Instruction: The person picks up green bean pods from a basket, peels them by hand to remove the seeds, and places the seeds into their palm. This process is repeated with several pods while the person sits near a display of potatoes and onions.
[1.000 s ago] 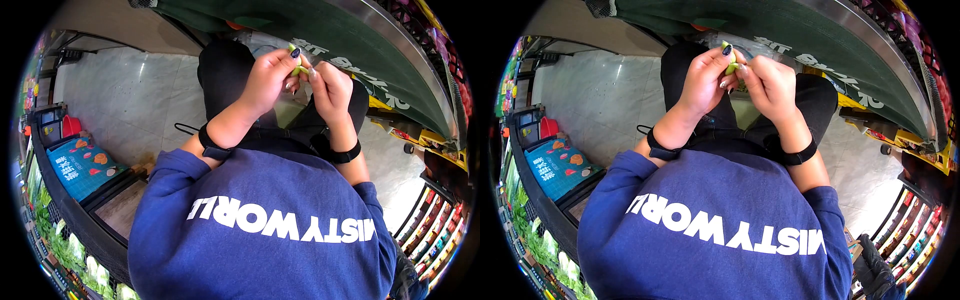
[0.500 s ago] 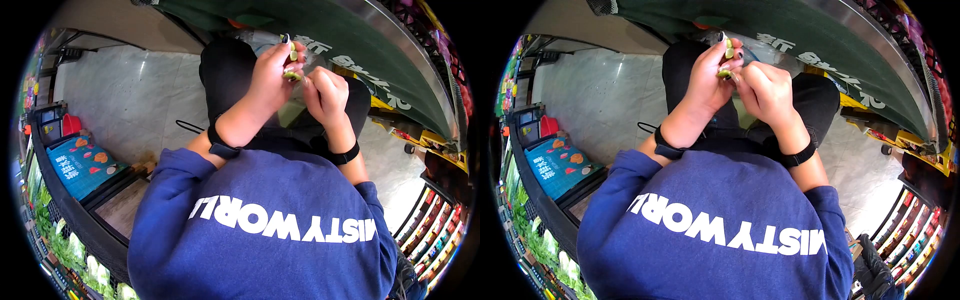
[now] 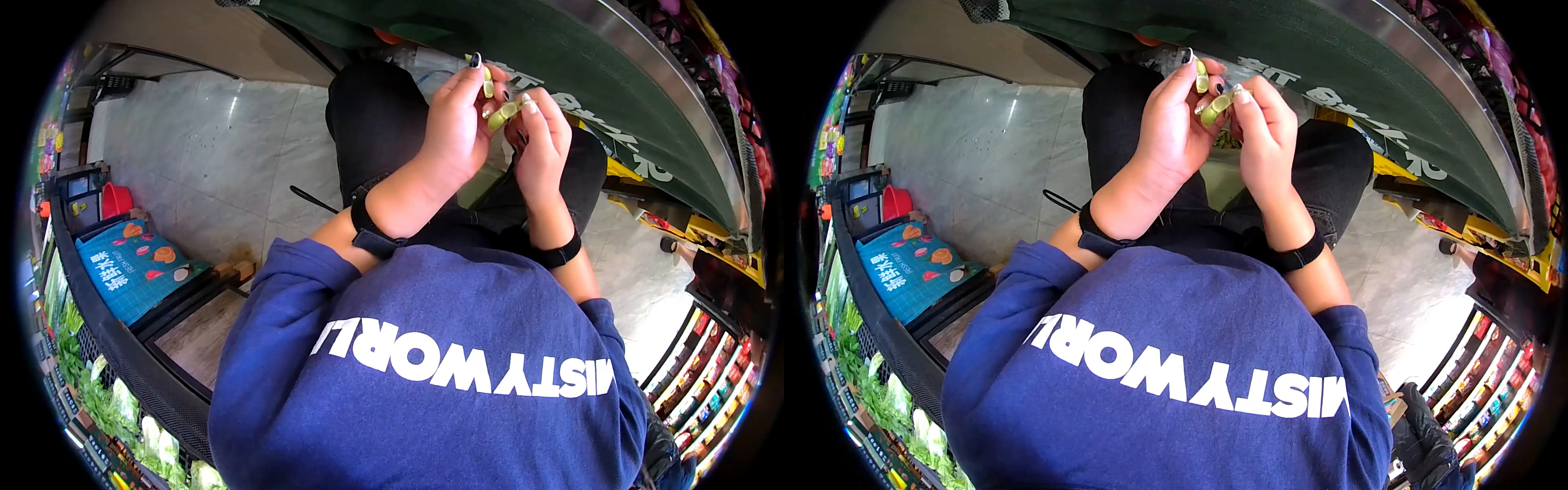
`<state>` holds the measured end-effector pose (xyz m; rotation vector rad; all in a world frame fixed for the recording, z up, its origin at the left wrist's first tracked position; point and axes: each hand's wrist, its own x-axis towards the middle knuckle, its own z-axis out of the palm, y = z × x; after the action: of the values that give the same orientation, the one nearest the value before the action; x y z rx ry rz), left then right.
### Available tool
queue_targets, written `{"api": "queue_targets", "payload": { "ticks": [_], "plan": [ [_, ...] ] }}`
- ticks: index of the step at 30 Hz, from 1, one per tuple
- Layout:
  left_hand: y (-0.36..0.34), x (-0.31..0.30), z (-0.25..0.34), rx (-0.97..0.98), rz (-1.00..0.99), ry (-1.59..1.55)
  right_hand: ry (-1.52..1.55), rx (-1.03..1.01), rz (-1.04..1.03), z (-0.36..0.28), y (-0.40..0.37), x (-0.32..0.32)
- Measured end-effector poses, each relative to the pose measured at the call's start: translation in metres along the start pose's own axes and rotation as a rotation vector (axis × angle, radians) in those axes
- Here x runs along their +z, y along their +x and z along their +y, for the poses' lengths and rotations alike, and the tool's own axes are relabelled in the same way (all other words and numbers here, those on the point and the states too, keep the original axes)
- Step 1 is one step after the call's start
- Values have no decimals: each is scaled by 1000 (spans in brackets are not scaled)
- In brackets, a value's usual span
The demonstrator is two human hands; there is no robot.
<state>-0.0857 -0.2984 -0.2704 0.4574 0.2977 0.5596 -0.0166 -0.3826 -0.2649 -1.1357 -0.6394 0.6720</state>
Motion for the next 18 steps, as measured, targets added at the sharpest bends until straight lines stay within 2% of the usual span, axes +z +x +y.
{"api": "queue_targets", "payload": {
  "ticks": [2, 4, 5, 7, 8, 10, 12, 14, 15, 16, 17, 18],
  "plan": [
    [2, 3, -3, 30, 18, 0, 89, 29, -4, 4, 1, 8],
    [3, 9, -6, 124, 120, 65, 164, 146, 157, -3, 2, 22],
    [3, 8, -6, 124, 119, 66, 228, 161, 135, -1, 3, 19],
    [3, 5, -6, 248, 65, 282, 293, 221, 147, -1, 6, 18],
    [2, 4, -6, 245, 64, 284, 358, 283, 159, -1, 7, 17],
    [-2, 6, -4, 344, -8, 553, 451, 337, 147, 5, 8, 8],
    [-3, 3, 3, 356, -53, 632, 787, 478, 197, 6, 9, 5],
    [1, 1, 10, 799, -289, 1266, 868, 474, 244, 8, 11, 5],
    [-3, 4, 13, 865, -359, 1401, 948, 470, 289, 9, 13, 5],
    [-3, 6, 13, 863, -364, 1401, 1029, 465, 335, 11, 14, 5],
    [-4, 7, 13, 945, -421, 1538, 1140, 434, 154, 20, 13, -5],
    [-4, 8, 12, 1028, -479, 1674, 1141, 430, 157, 24, 13, -6]
  ]
}}
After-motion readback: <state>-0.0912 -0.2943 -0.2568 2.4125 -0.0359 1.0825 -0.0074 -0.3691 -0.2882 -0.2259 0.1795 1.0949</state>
